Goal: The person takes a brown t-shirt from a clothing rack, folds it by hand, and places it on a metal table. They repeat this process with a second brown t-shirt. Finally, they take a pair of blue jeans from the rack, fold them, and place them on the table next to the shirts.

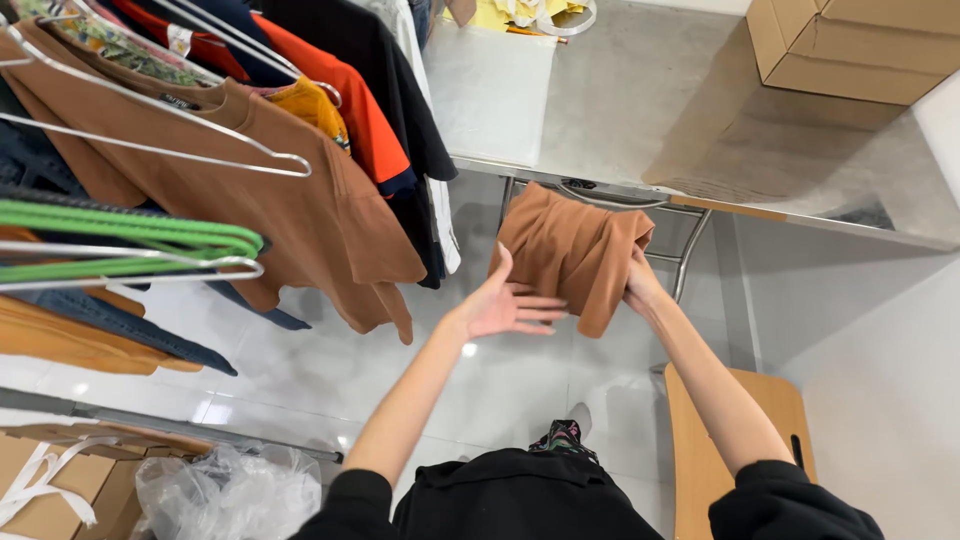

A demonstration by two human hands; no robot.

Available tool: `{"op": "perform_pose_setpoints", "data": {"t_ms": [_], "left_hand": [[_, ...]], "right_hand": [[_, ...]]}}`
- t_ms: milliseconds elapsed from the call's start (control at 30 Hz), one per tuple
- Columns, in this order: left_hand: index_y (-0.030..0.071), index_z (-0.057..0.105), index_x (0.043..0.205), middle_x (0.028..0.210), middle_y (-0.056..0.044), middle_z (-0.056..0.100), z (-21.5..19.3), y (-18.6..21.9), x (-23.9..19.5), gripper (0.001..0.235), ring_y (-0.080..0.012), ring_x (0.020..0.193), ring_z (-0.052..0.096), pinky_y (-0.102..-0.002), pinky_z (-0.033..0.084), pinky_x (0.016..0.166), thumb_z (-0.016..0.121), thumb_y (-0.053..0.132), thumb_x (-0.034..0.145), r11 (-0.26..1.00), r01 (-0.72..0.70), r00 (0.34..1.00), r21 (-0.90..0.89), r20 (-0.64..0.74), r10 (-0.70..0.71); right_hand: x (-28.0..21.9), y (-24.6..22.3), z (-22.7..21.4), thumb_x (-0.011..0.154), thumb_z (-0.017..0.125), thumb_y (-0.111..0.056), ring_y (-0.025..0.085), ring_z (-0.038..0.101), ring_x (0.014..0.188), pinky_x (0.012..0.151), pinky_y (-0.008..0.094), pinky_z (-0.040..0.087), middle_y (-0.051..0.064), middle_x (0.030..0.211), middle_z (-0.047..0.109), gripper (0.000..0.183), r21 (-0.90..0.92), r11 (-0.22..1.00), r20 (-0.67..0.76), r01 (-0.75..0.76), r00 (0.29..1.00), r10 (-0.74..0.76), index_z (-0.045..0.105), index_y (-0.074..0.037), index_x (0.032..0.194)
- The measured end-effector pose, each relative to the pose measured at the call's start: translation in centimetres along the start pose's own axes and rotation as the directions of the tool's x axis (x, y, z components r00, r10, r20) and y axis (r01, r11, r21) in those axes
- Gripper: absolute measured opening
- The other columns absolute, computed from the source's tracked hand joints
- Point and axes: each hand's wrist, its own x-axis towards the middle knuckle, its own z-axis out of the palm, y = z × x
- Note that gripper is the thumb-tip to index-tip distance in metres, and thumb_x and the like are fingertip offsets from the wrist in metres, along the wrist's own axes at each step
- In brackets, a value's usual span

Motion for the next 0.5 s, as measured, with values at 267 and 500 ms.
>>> {"op": "perform_pose_setpoints", "data": {"t_ms": [267,500], "left_hand": [[0.024,-0.023,0.156,0.159,-0.023,0.017,3.0,-0.2,6.4,0.128,-0.0536,0.15,0.016,-0.087,0.018,0.103,0.064,0.08,0.081,0.971,-0.22,0.964,-0.091,-0.172,0.203],[0.013,0.036,0.151,0.141,-0.019,0.059,1.7,1.9,19.6,0.091,-0.0376,0.121,0.064,-0.065,0.05,0.098,0.087,0.039,0.08,0.822,-0.566,0.744,-0.065,-0.47,0.475]], "right_hand": [[-1.3,0.6,0.5,0.095,0.064,-0.011,0.026,0.069,0.099,0.084,0.047,0.057,0.015,0.115,0.07,0.041,0.087,0.996,-0.05,0.026,0.998,-0.022,0.056,-0.002,0.135],[0.4,-3.0,-2.1,0.096,0.062,-0.009,0.025,0.068,0.103,0.088,0.046,0.055,0.012,0.119,0.069,0.043,0.136,0.989,-0.099,0.05,0.994,-0.037,0.055,-0.005,0.138]]}}
